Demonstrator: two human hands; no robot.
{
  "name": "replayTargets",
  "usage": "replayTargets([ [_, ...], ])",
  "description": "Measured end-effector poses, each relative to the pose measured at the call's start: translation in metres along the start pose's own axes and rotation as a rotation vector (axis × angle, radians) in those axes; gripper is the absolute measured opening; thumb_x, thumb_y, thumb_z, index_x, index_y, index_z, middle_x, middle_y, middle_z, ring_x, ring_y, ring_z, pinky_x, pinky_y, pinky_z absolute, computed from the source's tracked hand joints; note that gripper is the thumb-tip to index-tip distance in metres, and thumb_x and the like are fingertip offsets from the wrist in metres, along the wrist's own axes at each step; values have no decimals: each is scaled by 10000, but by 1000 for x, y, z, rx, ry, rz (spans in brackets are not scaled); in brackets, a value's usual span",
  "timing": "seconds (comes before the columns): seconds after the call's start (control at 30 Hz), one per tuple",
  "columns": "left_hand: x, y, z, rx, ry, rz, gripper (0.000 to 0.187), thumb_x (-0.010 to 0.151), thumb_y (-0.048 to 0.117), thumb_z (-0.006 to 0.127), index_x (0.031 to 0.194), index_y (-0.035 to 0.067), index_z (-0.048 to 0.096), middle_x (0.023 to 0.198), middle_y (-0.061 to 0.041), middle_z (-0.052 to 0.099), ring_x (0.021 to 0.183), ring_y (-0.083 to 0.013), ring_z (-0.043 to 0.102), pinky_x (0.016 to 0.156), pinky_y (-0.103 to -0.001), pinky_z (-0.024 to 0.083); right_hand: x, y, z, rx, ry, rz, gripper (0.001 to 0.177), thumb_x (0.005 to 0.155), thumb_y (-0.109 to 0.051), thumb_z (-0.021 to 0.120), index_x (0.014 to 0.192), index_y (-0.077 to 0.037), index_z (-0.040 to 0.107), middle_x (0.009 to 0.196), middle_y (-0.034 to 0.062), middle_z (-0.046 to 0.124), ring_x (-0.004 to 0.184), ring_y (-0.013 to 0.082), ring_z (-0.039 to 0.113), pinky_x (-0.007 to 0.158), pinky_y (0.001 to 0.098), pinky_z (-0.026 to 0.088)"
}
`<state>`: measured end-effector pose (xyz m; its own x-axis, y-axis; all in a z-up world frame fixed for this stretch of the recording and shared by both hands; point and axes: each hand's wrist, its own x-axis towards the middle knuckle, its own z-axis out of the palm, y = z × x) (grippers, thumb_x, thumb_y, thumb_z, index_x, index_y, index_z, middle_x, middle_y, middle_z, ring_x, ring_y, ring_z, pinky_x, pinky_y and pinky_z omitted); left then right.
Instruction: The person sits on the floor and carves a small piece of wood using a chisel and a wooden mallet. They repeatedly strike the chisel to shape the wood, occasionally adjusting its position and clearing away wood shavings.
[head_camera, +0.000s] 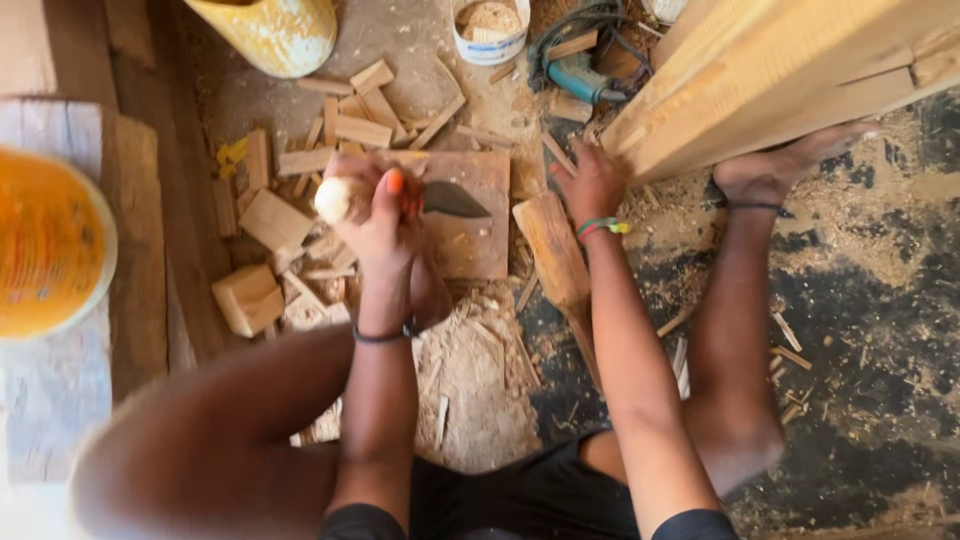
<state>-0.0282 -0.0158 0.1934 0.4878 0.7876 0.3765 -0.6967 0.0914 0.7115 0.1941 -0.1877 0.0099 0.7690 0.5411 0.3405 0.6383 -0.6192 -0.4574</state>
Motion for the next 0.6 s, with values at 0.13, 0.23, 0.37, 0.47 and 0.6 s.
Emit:
replayTargets([
  [0.13,-1,-10,-15,36,-13,38,249,1012,111,706,977,66,463,773,-56,534,622,-135,508,520,-284,454,14,37,58,-300,-120,-65,540,610,-346,884,1058,-81,741,990,187,723,929,435,673,740,570,546],
  [0.23,5,-14,-26,100,87,65,257,999,107,724,970,58,473,854,-63,532,683,-159,540,563,-317,487,17,52,80,-187,-412,184,376,746,-306,867,1063,-141,749,1008,172,719,917,402,674,763,550,539],
  [0.37,-13,-12,-28,82,128,-43,266,1025,109,738,988,63,478,808,-70,564,631,-134,544,574,-273,472,-6,60,61,191,-483,187,202,924,-219,787,1029,-61,716,955,122,758,841,270,724,761,437,581],
  [0.47,-14,-11,-14,98,70,-74,268,995,133,759,954,65,503,803,-57,585,681,-134,571,604,-286,498,-12,42,23,615,-296,217,154,978,-127,745,1041,-4,677,938,112,730,799,204,705,698,375,579],
  [0.6,-28,-5,9,209,47,-166,263,951,126,789,910,51,541,799,-34,586,664,-111,562,584,-258,475,-47,16,-32,1116,-158,348,140,1017,-98,694,1064,26,651,961,105,713,819,170,706,741,330,610],
])
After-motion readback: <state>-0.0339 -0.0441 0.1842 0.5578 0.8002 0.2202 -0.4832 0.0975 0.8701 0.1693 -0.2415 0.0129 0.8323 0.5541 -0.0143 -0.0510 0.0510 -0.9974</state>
